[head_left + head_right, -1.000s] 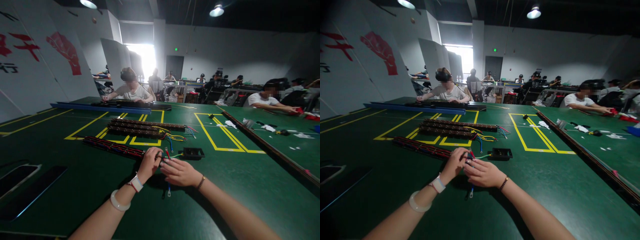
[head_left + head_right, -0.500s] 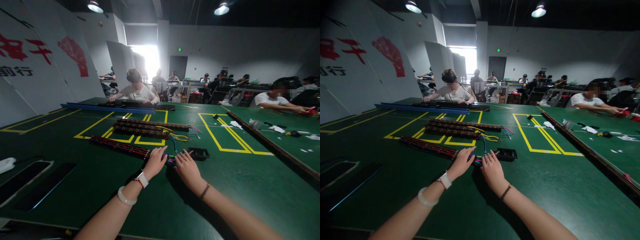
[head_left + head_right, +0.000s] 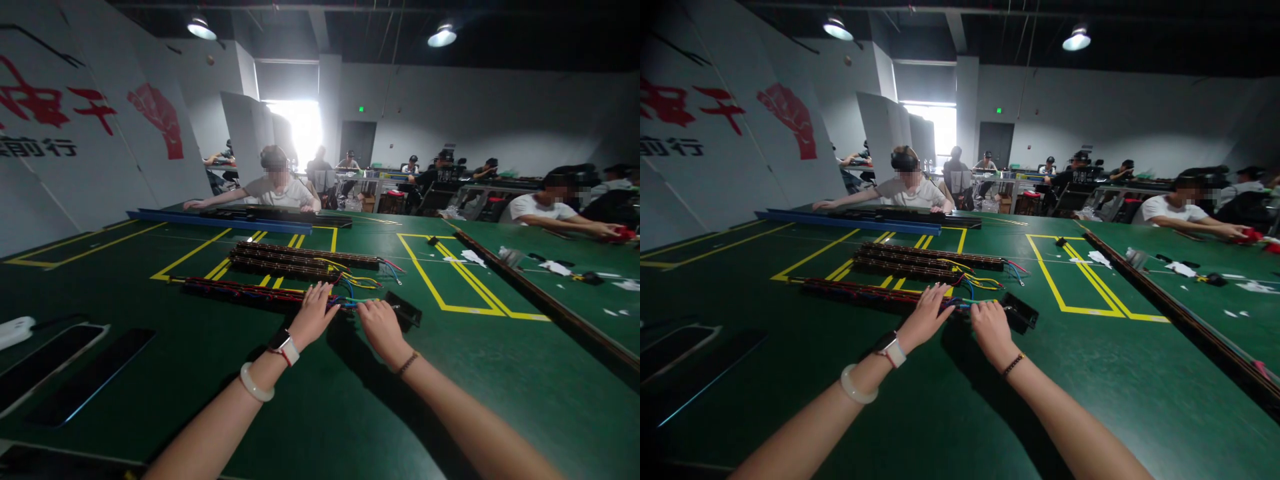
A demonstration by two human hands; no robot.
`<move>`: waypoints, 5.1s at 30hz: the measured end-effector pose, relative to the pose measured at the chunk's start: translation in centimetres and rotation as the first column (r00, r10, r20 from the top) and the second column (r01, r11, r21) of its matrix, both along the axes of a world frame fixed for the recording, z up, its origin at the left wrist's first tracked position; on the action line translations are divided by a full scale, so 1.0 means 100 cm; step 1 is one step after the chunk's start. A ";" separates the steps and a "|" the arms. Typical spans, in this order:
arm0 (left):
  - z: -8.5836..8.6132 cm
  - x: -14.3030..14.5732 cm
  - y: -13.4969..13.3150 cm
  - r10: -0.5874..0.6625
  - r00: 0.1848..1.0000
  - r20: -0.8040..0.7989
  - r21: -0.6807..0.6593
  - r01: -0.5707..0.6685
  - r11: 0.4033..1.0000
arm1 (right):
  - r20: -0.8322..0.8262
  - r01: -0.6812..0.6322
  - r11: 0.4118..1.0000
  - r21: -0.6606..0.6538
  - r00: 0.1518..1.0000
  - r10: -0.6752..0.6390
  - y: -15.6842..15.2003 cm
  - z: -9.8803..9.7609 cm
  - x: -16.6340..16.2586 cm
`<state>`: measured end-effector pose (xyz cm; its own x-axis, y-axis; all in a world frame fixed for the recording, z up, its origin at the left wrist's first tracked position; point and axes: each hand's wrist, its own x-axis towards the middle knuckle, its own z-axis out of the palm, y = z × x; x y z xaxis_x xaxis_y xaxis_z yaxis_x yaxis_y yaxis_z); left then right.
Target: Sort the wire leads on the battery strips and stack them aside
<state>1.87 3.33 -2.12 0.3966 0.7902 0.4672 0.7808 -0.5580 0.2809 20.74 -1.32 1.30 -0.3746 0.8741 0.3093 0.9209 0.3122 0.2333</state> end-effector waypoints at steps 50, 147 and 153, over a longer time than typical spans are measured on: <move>0.011 -0.129 0.128 -0.220 0.967 -0.128 -0.205 0.191 0.960 | -0.267 -0.049 0.929 -0.368 0.962 -0.055 0.240 -0.021 -0.068; 0.007 -0.086 -0.005 0.055 0.984 0.172 -0.212 -0.017 0.977 | 0.058 0.558 0.736 -0.384 0.810 -0.584 0.023 0.000 0.299; 0.009 -0.085 -0.006 0.034 0.985 0.172 -0.188 -0.001 0.982 | 0.174 0.584 0.783 -0.212 0.811 -0.558 0.003 -0.003 0.282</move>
<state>-6.67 2.73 -1.25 0.3075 0.8762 0.3711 0.7203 -0.4692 0.5110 48.94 -1.03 1.01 0.2009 0.9785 0.0467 0.9254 -0.2053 0.3185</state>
